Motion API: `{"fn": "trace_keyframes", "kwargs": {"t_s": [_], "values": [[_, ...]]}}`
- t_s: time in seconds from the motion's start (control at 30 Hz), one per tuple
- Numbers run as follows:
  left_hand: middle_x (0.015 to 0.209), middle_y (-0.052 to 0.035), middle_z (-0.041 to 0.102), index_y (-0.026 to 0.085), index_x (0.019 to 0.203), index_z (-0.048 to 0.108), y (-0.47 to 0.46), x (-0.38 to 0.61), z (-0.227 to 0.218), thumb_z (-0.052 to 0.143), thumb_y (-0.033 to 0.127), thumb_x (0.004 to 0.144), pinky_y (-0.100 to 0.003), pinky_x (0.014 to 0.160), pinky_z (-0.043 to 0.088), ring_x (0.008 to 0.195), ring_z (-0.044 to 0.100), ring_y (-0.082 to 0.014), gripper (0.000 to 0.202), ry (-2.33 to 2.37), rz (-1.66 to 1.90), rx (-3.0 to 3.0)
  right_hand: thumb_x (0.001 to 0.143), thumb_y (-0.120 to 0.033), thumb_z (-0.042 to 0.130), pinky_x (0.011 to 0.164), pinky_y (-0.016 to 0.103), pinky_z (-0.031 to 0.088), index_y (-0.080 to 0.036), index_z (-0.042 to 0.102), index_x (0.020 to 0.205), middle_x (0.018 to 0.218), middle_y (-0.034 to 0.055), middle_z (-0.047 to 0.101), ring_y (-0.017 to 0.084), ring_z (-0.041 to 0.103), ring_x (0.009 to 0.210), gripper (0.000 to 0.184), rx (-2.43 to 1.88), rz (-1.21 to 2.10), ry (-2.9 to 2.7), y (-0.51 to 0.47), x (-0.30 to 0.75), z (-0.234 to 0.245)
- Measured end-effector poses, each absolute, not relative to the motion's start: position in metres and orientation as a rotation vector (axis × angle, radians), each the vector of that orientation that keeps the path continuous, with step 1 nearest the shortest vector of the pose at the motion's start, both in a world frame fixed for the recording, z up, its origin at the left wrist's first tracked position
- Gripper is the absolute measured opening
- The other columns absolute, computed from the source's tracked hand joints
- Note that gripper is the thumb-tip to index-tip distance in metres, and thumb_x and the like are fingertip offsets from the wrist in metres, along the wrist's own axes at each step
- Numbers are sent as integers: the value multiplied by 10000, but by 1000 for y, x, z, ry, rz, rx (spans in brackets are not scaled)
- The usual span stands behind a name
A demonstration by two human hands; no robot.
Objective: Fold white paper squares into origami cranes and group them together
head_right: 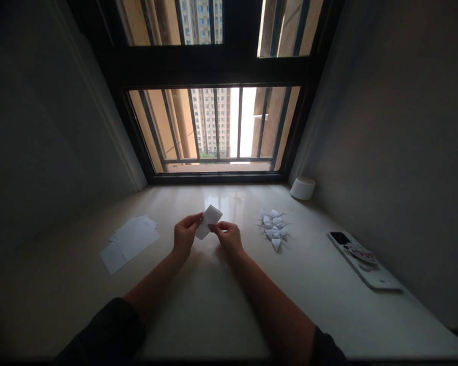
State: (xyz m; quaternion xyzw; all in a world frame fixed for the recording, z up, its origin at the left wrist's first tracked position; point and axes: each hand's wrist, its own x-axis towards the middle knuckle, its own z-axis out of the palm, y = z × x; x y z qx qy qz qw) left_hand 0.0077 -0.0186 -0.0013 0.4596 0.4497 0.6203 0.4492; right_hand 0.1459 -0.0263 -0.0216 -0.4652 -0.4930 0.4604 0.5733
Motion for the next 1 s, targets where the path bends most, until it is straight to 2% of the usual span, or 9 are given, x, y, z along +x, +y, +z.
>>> {"fn": "trace_keyframes", "kwargs": {"t_s": [0.1, 0.23, 0.3, 0.47, 0.53, 0.83, 1.0], "values": [[877, -90, 712, 145, 973, 691, -19, 6, 1, 704, 391, 683, -292, 685, 499, 784, 652, -203, 380, 1062, 1478, 1163, 600, -480, 736, 625, 294, 407, -164, 689, 606, 627, 47, 675, 178, 589, 626, 319, -1082, 1086, -1126, -26, 145, -23], [941, -92, 692, 185, 1246, 517, -21, 8, 4, 761, 393, 625, -282, 687, 487, 790, 650, -195, 698, 1031, 1396, 1216, 594, -476, 740, 605, 284, 382, -165, 687, 620, 623, 46, 668, 170, 570, 629, 316, -1066, 1111, -1012, -29, 145, -19], [966, -108, 683, 166, 1270, 483, -22, 9, 4, 789, 383, 586, -281, 696, 482, 815, 647, -200, 780, 1067, 1349, 1167, 594, -470, 740, 602, 281, 374, -170, 688, 628, 631, 43, 665, 161, 552, 625, 306, -1038, 1112, -938, -30, 145, -17], [906, -130, 701, 113, 965, 677, -23, 11, 1, 734, 441, 637, -302, 722, 465, 868, 641, -230, 468, 1071, 1174, 1185, 582, -432, 757, 600, 277, 361, -180, 692, 619, 643, 36, 656, 140, 519, 616, 263, -958, 1170, -808, -32, 143, -15], [855, -128, 711, 110, 893, 706, -24, 11, 1, 726, 449, 643, -313, 736, 459, 849, 646, -233, 422, 1075, 1172, 1222, 561, -417, 774, 588, 275, 353, -184, 697, 616, 623, 28, 646, 128, 498, 589, 251, -941, 1204, -761, -33, 142, -15], [767, -109, 725, 122, 838, 730, -24, 11, 3, 730, 442, 636, -297, 672, 458, 765, 669, -233, 379, 1096, 1173, 1291, 500, -434, 806, 534, 280, 333, -171, 693, 591, 568, 29, 602, 110, 420, 519, 300, -966, 1219, -681, -32, 141, -15], [744, -110, 724, 121, 854, 730, -25, 10, 5, 741, 424, 627, -309, 680, 465, 756, 674, -242, 378, 1110, 1163, 1276, 518, -482, 780, 519, 279, 341, -175, 676, 577, 574, 30, 584, 117, 426, 524, 330, -1023, 1132, -689, -25, 153, -14]]}}
